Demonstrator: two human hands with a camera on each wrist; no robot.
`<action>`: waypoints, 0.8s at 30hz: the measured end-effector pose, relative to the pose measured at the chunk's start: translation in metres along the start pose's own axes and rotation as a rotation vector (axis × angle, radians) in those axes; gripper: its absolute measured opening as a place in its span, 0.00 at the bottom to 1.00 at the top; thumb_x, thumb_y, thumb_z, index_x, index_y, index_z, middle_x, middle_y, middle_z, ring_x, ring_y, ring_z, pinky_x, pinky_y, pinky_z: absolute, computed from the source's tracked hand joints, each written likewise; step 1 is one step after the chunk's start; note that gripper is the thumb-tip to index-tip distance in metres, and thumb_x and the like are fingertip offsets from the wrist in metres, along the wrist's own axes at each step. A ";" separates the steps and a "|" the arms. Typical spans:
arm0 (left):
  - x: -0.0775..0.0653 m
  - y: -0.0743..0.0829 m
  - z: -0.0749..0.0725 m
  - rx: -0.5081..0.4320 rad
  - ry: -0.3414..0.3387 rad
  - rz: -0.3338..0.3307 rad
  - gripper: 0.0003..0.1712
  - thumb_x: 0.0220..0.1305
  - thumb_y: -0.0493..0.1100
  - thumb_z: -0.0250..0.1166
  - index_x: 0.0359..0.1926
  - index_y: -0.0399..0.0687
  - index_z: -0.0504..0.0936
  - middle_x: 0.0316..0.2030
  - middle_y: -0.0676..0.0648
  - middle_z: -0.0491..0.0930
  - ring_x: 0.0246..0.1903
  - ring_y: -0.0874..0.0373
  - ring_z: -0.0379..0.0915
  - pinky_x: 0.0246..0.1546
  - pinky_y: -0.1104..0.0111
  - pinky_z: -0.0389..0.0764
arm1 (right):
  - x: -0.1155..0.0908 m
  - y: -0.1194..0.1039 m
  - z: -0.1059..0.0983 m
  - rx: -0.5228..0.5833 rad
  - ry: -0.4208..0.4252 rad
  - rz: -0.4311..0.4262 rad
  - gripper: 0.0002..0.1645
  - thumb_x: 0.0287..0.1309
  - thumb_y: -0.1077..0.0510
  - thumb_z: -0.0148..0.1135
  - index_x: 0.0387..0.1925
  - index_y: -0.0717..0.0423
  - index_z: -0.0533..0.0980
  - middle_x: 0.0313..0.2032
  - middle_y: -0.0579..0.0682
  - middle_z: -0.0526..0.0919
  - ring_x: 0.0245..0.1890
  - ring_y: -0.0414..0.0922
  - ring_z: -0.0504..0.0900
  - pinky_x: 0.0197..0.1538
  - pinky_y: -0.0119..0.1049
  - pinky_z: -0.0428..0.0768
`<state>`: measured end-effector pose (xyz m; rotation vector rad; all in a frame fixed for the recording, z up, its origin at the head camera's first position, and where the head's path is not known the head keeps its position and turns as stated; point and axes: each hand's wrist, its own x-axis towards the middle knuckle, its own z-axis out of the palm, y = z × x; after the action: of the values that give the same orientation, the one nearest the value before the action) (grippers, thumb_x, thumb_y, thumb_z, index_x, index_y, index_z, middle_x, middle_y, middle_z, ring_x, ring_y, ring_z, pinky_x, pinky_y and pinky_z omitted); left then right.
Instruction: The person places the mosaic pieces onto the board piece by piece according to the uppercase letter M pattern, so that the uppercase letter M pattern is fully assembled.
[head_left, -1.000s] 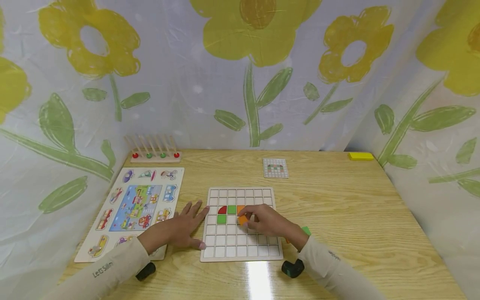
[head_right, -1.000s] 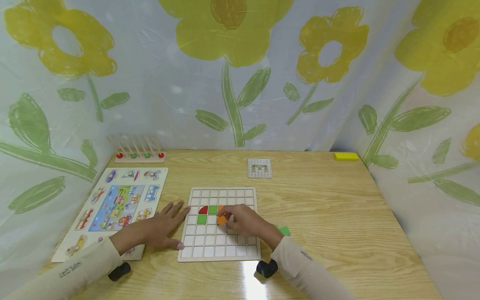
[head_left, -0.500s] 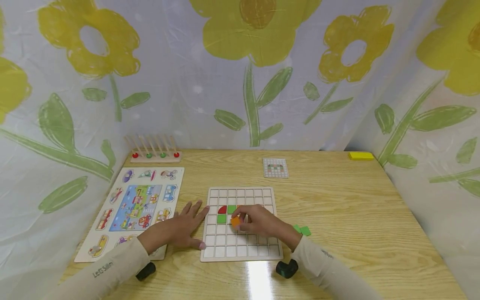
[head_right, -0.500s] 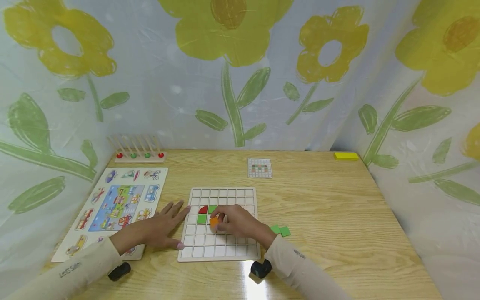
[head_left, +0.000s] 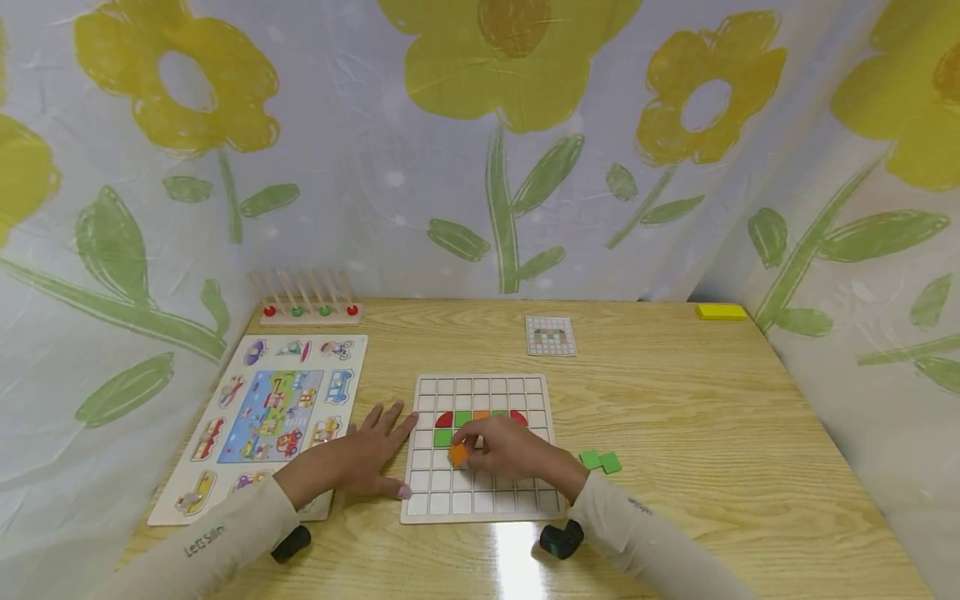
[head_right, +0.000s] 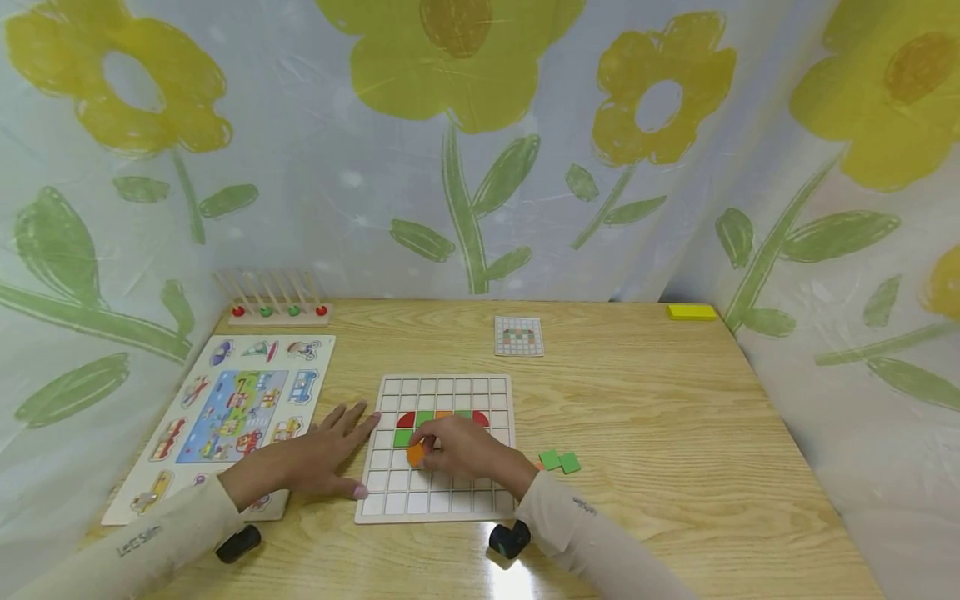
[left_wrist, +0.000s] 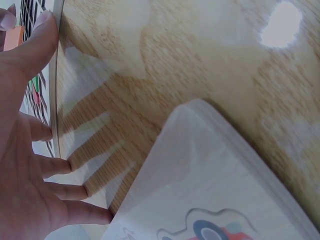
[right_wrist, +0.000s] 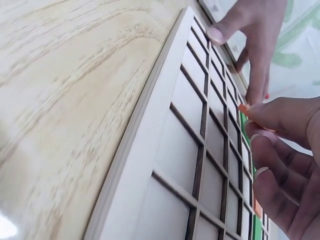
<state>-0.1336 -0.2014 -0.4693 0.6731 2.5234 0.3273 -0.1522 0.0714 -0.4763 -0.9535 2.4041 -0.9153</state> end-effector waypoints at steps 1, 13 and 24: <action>0.000 0.000 0.000 0.001 0.001 0.002 0.65 0.55 0.73 0.67 0.80 0.45 0.46 0.79 0.32 0.40 0.75 0.26 0.36 0.64 0.28 0.54 | 0.001 -0.001 0.000 -0.003 -0.005 -0.002 0.15 0.61 0.61 0.69 0.51 0.52 0.83 0.35 0.41 0.83 0.30 0.33 0.74 0.39 0.25 0.76; -0.001 0.001 -0.001 -0.001 0.004 0.007 0.65 0.56 0.72 0.67 0.80 0.44 0.46 0.78 0.31 0.40 0.75 0.25 0.37 0.64 0.28 0.55 | 0.010 -0.003 0.008 0.002 0.005 0.014 0.14 0.61 0.60 0.70 0.49 0.53 0.84 0.31 0.39 0.82 0.30 0.31 0.74 0.38 0.24 0.75; 0.000 -0.001 0.000 0.018 0.008 0.005 0.66 0.55 0.73 0.66 0.80 0.44 0.47 0.78 0.31 0.41 0.75 0.25 0.37 0.63 0.28 0.57 | 0.017 -0.004 0.017 0.035 0.062 0.041 0.14 0.57 0.55 0.74 0.45 0.53 0.85 0.24 0.38 0.79 0.25 0.30 0.73 0.33 0.24 0.74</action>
<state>-0.1337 -0.2019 -0.4698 0.6870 2.5354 0.3103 -0.1525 0.0499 -0.4869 -0.8715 2.4413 -0.9828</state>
